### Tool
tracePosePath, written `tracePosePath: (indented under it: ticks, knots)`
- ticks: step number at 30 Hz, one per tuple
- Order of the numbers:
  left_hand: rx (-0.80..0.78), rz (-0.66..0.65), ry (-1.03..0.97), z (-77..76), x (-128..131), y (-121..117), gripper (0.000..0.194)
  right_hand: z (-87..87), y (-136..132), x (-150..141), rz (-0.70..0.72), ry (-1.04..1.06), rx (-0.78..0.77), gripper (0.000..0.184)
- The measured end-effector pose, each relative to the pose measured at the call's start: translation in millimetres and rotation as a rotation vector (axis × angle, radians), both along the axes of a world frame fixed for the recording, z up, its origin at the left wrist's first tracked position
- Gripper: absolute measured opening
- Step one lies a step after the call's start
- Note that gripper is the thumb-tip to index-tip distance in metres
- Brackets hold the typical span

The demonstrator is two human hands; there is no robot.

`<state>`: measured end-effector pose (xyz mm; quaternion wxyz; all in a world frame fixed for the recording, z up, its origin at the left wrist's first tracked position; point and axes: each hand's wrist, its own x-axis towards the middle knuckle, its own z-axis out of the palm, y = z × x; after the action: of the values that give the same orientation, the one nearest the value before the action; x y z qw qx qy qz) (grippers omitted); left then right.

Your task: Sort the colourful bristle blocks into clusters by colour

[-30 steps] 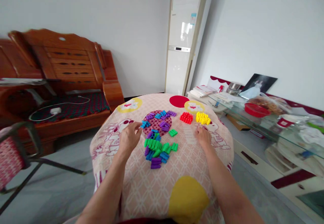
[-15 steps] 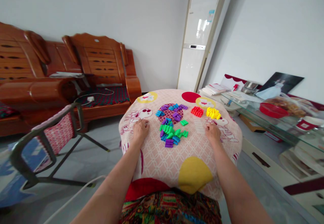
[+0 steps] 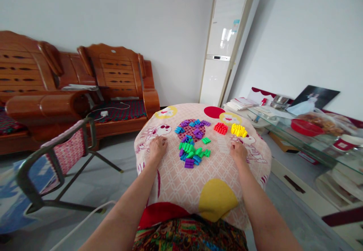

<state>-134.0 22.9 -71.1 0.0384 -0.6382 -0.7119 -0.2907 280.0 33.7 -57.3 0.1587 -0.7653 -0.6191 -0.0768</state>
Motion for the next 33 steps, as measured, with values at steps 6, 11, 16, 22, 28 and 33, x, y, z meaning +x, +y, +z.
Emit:
tracePosePath:
  ticks: [6,11,16,22,28,33]
  knots:
    - [0.012,-0.016,-0.009,-2.4,-1.8,2.1,0.028,-0.8,2.4,1.2,-0.016,0.021,-0.017,0.029]
    - [0.016,-0.019,-0.012,-1.3,-1.4,1.3,0.027,-1.6,3.0,1.8,-0.012,0.022,-0.008,0.028]
    - [-0.001,-0.006,-0.010,0.3,-1.1,0.8,0.026,-1.9,1.6,2.2,-0.009,0.035,0.011,0.029]
    - [-0.009,-0.010,-0.024,2.7,-0.3,0.1,0.026,-0.8,1.8,2.4,-0.016,0.041,0.002,0.030]
    - [-0.014,-0.013,-0.028,1.8,-0.6,1.0,0.027,-0.7,3.1,3.1,-0.012,0.045,-0.016,0.032]
    - [0.006,-0.019,-0.031,-0.3,-1.3,1.6,0.027,0.0,1.2,2.1,-0.020,0.021,-0.008,0.031]
